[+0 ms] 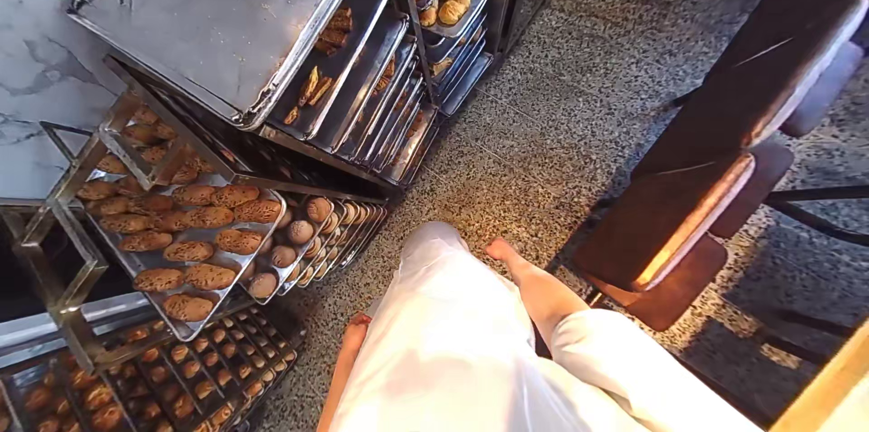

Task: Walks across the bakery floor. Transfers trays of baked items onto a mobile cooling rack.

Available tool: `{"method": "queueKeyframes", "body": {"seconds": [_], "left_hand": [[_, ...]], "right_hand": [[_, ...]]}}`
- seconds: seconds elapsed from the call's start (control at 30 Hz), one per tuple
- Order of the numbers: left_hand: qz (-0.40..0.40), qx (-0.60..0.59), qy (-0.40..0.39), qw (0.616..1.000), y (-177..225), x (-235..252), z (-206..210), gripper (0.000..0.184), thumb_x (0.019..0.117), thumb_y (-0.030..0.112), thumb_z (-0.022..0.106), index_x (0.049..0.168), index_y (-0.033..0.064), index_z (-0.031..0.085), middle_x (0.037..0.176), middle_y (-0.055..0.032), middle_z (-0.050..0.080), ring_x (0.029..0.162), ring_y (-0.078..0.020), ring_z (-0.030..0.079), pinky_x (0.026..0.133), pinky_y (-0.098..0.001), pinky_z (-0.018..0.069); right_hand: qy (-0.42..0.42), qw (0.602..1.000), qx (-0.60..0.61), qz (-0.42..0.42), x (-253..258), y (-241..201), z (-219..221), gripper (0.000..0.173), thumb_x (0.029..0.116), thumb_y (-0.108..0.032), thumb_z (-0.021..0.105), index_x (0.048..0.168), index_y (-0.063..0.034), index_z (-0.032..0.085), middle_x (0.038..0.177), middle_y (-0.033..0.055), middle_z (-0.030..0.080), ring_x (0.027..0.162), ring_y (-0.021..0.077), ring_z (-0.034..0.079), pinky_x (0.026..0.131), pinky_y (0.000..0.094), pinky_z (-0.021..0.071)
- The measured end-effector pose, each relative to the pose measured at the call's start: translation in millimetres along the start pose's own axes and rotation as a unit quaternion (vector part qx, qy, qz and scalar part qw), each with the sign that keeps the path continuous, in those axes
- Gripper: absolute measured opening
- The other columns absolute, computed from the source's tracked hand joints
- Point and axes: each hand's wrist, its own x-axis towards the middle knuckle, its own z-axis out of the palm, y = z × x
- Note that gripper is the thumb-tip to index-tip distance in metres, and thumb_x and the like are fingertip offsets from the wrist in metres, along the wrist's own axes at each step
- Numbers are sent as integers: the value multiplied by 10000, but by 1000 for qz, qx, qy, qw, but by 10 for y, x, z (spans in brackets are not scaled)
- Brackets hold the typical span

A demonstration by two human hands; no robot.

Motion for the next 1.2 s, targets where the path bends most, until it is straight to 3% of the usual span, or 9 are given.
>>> {"method": "queueKeyframes", "body": {"seconds": [0.2,0.4,0.47,0.6,0.7,0.8,0.93,1.0,1.2], "left_hand": [[-44,-31,-6,999,-119,-103,53,317,1037,212,576,1291,43,660,1182,-222,696,1060,-342,681,937,-545,543],[7,-92,2,996,-37,16,194,266,1016,142,605,1229,-8,656,1091,-230,702,965,-326,686,863,-534,565],[-19,-112,27,993,-243,-151,72,265,1024,160,600,1233,7,657,1124,-219,699,1012,-320,680,907,-534,553],[-4,-99,14,995,-253,-8,338,276,1039,182,595,1238,5,668,1187,-235,697,1116,-360,671,984,-575,530],[-35,-109,40,993,-554,-225,166,294,1040,215,593,1240,16,674,1180,-229,702,1105,-357,680,981,-574,537],[-34,-78,-5,996,-268,-214,330,291,1065,182,545,1267,6,659,1239,-241,677,1172,-363,647,1028,-567,501],[-33,-116,26,992,-588,-121,207,294,1044,196,574,1255,13,667,1196,-236,693,1129,-361,666,987,-576,527],[-19,-99,0,995,-450,23,347,296,1054,196,567,1261,3,653,1205,-243,686,1140,-367,658,996,-584,515],[-11,-80,13,997,-374,41,260,276,1036,239,591,1192,31,685,1135,-216,707,1084,-344,674,962,-580,529]], "right_hand": [[23,994,22,-108,124,-534,-54,519,967,-509,621,1244,-79,706,1218,208,705,1165,380,666,1006,636,504],[46,994,-1,-103,-64,-566,-160,508,900,-506,662,1176,-83,719,1166,195,715,1131,375,671,973,648,511],[19,990,-25,-134,2,-781,67,524,907,-510,668,1204,-81,712,1180,205,712,1137,383,670,969,655,513],[38,996,-21,-83,-57,-396,-65,539,893,-529,663,1200,-90,717,1221,198,699,1181,383,650,990,657,500],[2,992,-49,-117,-8,-632,218,528,917,-547,637,1147,-82,737,1181,203,713,1141,384,669,960,661,512],[32,997,-34,-68,-137,-276,22,556,888,-566,645,1153,-85,730,1199,198,706,1157,380,661,969,655,508],[12,994,-52,-94,-75,-501,212,563,910,-578,628,1165,-87,731,1199,207,706,1165,386,658,971,657,506],[25,996,-42,-71,-137,-245,80,545,905,-565,623,1150,-91,732,1200,199,705,1166,379,657,969,647,509],[17,997,-45,-60,-142,-315,90,558,902,-589,624,1163,-110,737,1204,182,711,1169,363,659,976,642,508]]}}
